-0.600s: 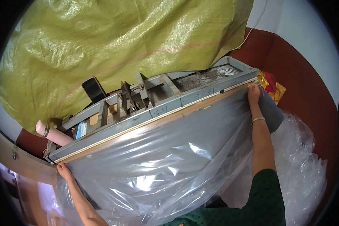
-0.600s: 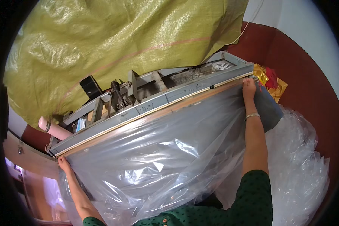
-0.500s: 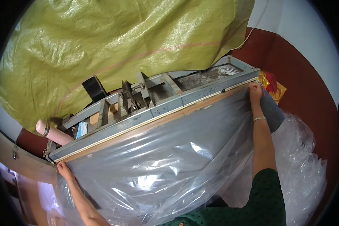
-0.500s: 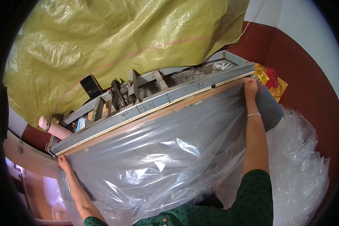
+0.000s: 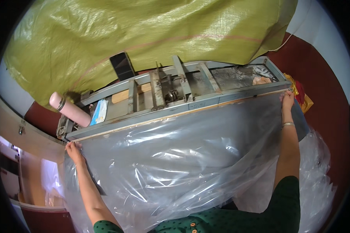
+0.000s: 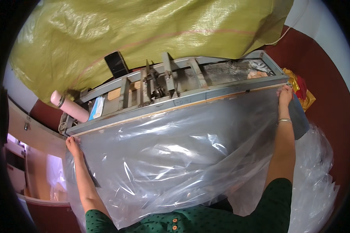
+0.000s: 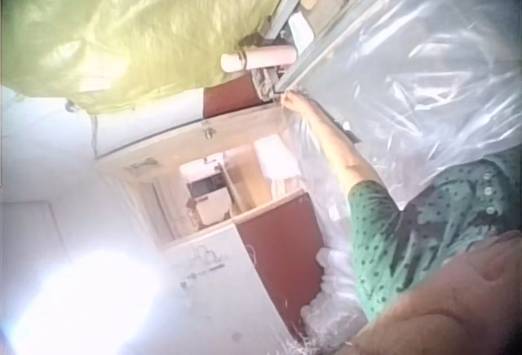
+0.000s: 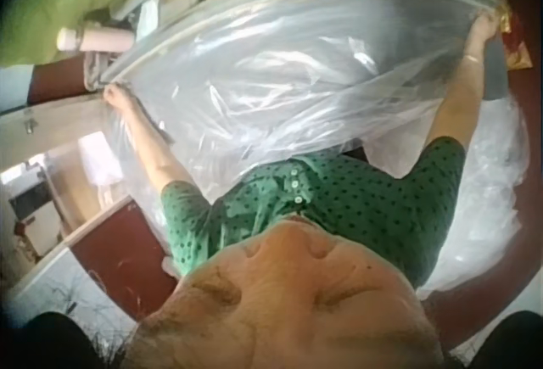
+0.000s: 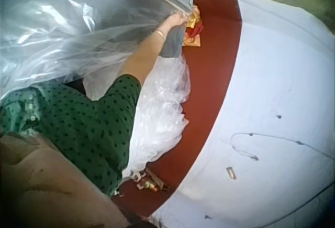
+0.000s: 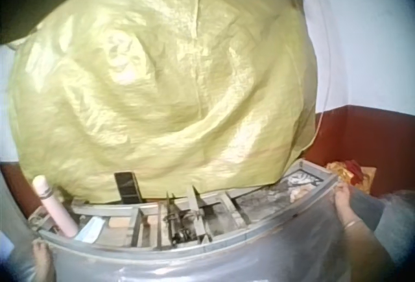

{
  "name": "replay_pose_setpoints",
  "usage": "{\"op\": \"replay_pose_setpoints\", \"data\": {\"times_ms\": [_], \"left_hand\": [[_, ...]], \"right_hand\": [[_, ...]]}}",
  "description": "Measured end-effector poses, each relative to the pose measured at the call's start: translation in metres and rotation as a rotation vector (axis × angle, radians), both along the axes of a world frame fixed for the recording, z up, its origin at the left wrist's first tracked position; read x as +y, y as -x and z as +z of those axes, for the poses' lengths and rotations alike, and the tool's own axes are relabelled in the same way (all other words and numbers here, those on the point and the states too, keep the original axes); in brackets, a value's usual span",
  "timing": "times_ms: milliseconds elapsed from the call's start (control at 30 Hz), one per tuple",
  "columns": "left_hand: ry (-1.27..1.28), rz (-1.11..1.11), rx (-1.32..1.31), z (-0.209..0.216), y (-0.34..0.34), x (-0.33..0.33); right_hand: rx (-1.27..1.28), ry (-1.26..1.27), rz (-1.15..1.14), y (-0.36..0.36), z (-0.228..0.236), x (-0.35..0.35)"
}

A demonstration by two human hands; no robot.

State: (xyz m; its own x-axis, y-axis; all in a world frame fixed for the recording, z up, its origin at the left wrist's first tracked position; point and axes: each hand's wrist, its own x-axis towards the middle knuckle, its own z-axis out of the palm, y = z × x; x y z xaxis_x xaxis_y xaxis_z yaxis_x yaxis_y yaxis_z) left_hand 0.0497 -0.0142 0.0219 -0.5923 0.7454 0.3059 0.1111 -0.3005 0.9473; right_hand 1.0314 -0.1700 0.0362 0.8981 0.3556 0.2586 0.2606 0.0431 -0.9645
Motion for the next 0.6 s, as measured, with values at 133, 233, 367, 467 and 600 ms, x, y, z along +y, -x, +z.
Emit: {"op": "replay_pose_setpoints", "data": {"times_ms": [133,233,367,467,600], "left_hand": [[0.117,-0.123,0.320,0.015,0.043,-0.031],[0.160,-0.238,0.626,0.050,0.010,-0.054],[-0.054,-0.200,0.551,0.109,-0.013,-0.128],[-0.118,-0.124,0.454,0.120,-0.001,-0.167],[-0.150,-0.022,0.419,0.117,0.018,-0.195]], "right_hand": [[-0.524,0.237,-0.406,0.086,0.049,0.042],[-0.777,-0.129,-0.001,0.178,0.108,0.061],[-0.701,-0.109,0.690,0.410,0.160,0.059],[-0.968,-0.211,1.050,0.545,0.153,0.047],[-0.821,0.053,1.380,0.660,0.134,0.008]]}}
